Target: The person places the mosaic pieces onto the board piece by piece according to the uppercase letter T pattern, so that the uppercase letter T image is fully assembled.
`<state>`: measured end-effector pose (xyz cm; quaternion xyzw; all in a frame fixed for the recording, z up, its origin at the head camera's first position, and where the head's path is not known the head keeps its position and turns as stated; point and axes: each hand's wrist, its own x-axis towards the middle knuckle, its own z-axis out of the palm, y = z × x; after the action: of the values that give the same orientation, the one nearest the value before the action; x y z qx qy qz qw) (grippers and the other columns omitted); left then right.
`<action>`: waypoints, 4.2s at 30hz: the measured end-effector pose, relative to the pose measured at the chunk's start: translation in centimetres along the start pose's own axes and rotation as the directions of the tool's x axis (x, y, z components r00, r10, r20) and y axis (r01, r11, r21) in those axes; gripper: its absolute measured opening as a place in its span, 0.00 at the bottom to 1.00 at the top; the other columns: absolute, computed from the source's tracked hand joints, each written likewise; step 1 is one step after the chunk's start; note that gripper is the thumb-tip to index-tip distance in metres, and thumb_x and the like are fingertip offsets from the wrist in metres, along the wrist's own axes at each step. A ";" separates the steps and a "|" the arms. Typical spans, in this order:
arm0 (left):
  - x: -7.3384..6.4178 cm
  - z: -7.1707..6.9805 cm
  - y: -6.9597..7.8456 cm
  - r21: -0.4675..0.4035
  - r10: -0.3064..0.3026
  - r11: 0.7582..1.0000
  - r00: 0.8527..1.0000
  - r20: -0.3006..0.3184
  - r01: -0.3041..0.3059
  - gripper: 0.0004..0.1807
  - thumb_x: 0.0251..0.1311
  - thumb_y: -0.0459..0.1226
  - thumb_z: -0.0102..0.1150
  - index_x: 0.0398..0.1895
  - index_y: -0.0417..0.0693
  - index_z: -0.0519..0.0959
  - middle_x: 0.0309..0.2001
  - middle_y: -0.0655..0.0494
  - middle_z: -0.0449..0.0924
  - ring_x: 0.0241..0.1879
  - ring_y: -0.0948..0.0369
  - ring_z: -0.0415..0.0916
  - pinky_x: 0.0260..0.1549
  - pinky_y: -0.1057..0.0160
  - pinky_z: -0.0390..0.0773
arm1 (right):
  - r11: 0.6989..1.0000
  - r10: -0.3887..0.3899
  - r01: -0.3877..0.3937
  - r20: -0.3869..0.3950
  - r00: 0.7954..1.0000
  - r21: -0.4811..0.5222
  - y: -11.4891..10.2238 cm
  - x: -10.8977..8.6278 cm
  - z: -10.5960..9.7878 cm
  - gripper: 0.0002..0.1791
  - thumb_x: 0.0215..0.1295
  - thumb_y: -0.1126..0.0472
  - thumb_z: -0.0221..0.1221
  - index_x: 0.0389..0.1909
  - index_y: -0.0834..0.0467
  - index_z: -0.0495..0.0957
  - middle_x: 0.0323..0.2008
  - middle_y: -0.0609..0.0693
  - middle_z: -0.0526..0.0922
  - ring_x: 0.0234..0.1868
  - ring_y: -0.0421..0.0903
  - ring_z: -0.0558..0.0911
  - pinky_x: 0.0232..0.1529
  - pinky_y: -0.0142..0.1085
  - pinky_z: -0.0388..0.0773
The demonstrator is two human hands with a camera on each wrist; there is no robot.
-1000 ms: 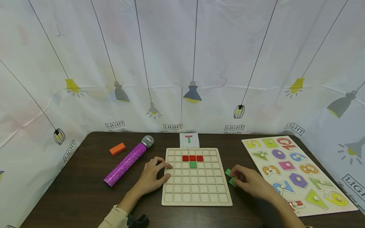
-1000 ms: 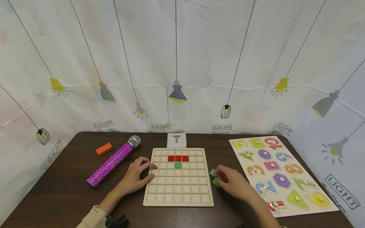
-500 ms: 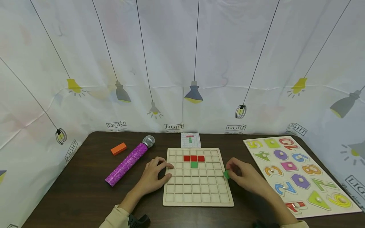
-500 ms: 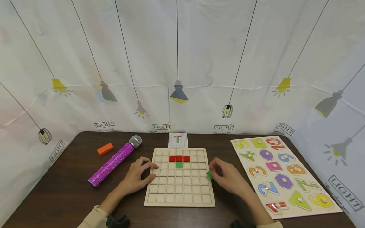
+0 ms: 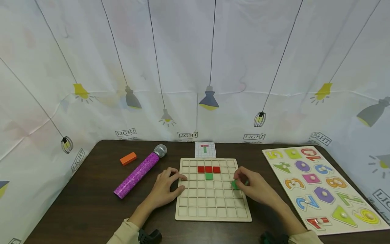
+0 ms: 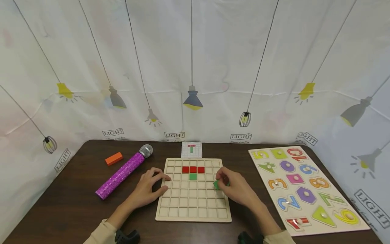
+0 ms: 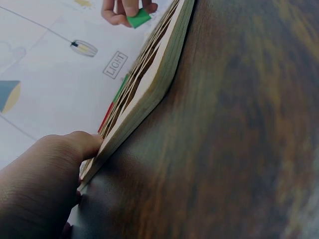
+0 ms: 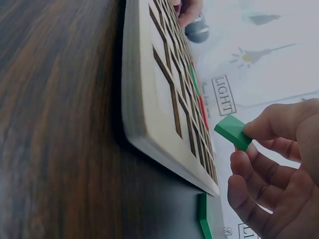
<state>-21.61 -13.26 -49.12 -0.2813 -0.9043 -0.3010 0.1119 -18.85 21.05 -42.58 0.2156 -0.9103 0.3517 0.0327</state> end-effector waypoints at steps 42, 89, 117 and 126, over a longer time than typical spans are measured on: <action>0.2 0.0 -0.1 0.002 -0.007 1.000 1.000 0.011 0.006 0.13 0.60 0.49 0.59 0.48 0.66 0.78 0.51 0.56 0.67 0.53 0.56 0.65 0.57 0.43 0.60 | 0.993 -0.022 0.012 0.078 0.997 0.118 -2.0 4.0 4.5 0.02 0.62 0.63 0.60 0.35 0.55 0.76 0.33 0.46 0.80 0.33 0.39 0.78 0.33 0.29 0.75; 0.2 -0.1 -0.1 0.006 -0.012 1.000 1.000 0.019 0.012 0.12 0.60 0.49 0.58 0.48 0.67 0.78 0.52 0.56 0.67 0.52 0.56 0.65 0.56 0.44 0.60 | 1.000 0.004 -0.007 0.098 0.995 0.028 -2.2 3.7 5.5 0.04 0.65 0.61 0.57 0.39 0.54 0.78 0.30 0.43 0.78 0.29 0.36 0.74 0.31 0.29 0.71; 0.1 0.1 -0.2 0.012 -0.024 1.000 0.999 0.028 0.024 0.13 0.60 0.50 0.58 0.48 0.68 0.77 0.52 0.55 0.67 0.54 0.55 0.65 0.57 0.44 0.60 | 0.998 0.044 -0.045 -0.035 0.998 -0.038 0.4 0.5 0.6 0.05 0.66 0.58 0.56 0.40 0.54 0.78 0.31 0.46 0.81 0.26 0.37 0.74 0.27 0.29 0.71; 0.1 0.0 0.0 0.001 -0.018 1.000 1.000 0.024 0.018 0.12 0.61 0.49 0.58 0.48 0.67 0.77 0.52 0.55 0.67 0.53 0.56 0.65 0.57 0.43 0.60 | 0.990 0.088 -0.094 -0.058 0.994 -0.107 1.9 -0.8 -0.5 0.04 0.65 0.60 0.58 0.39 0.52 0.78 0.30 0.42 0.79 0.26 0.35 0.71 0.26 0.29 0.68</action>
<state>-21.72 -13.24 -49.10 -0.2765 -0.9082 -0.2984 0.0985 -18.95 22.92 -43.55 0.1622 -0.9360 0.3080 0.0524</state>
